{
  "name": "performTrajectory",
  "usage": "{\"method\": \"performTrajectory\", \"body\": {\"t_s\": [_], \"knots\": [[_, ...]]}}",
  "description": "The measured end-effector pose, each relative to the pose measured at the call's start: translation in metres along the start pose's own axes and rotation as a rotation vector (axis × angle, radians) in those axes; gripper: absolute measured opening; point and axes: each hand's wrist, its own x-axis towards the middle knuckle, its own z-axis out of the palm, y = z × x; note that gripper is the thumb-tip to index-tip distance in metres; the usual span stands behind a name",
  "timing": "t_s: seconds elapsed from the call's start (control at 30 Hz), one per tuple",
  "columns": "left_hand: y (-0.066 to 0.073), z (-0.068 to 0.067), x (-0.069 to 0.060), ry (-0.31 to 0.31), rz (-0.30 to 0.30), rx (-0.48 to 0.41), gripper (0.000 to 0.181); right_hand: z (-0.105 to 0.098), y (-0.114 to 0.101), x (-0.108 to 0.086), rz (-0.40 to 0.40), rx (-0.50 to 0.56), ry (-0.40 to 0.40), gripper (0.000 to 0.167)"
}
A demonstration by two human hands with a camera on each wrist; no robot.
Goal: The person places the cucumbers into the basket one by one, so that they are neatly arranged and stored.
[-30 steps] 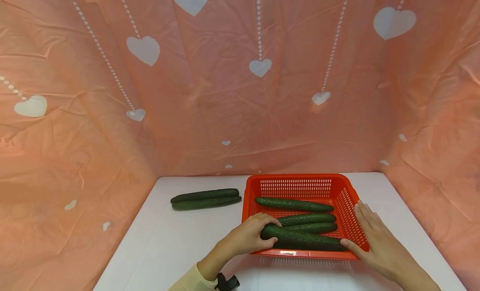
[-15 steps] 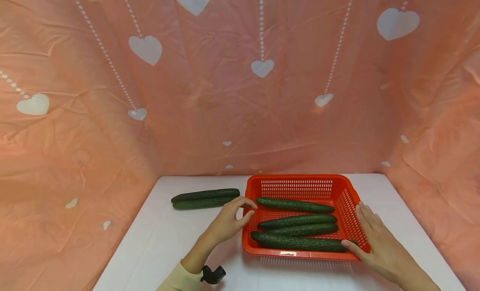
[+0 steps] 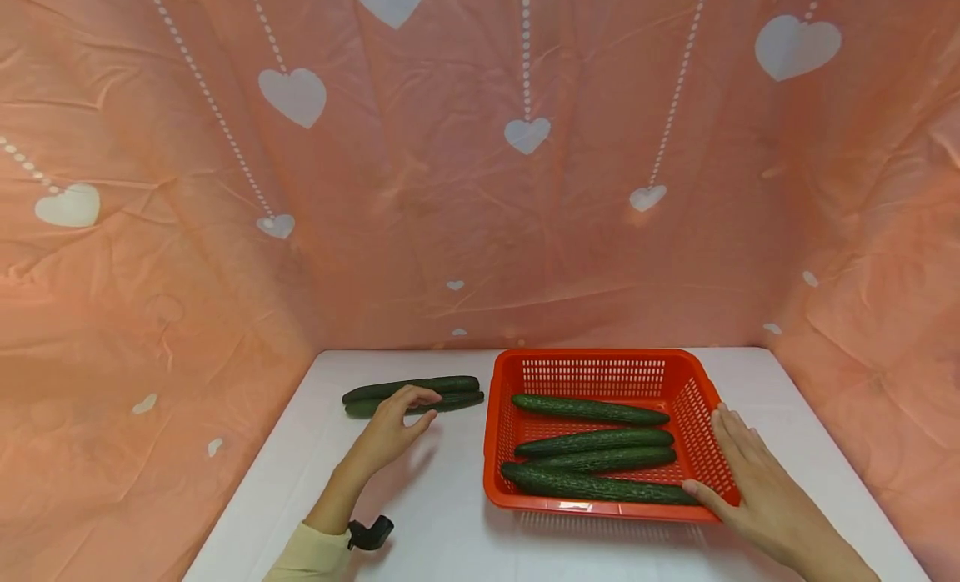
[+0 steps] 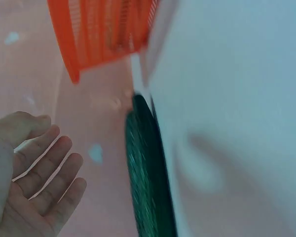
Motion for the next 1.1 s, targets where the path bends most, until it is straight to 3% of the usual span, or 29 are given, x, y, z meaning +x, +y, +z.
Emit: {"method": "performTrajectory", "body": {"t_s": [0.1, 0.33, 0.77, 1.1], "knots": [[-0.016, -0.008, -0.005, 0.014, -0.025, 0.039, 0.026, 0.001, 0.000, 0.000, -0.006, -0.007, 0.003, 0.100], [-0.046, -0.024, -0.011, 0.005, -0.126, 0.039, 0.032, 0.002, 0.002, 0.000, -0.032, -0.006, 0.018, 0.101], [-0.082, -0.049, -0.011, -0.083, -0.230, 0.196, 0.034, 0.004, 0.004, 0.001, -0.017, -0.016, -0.005, 0.104], [-0.099, -0.055, -0.011, -0.091, -0.218, 0.323, 0.032, 0.001, 0.002, 0.002, 0.000, -0.016, -0.024, 0.103]]}}
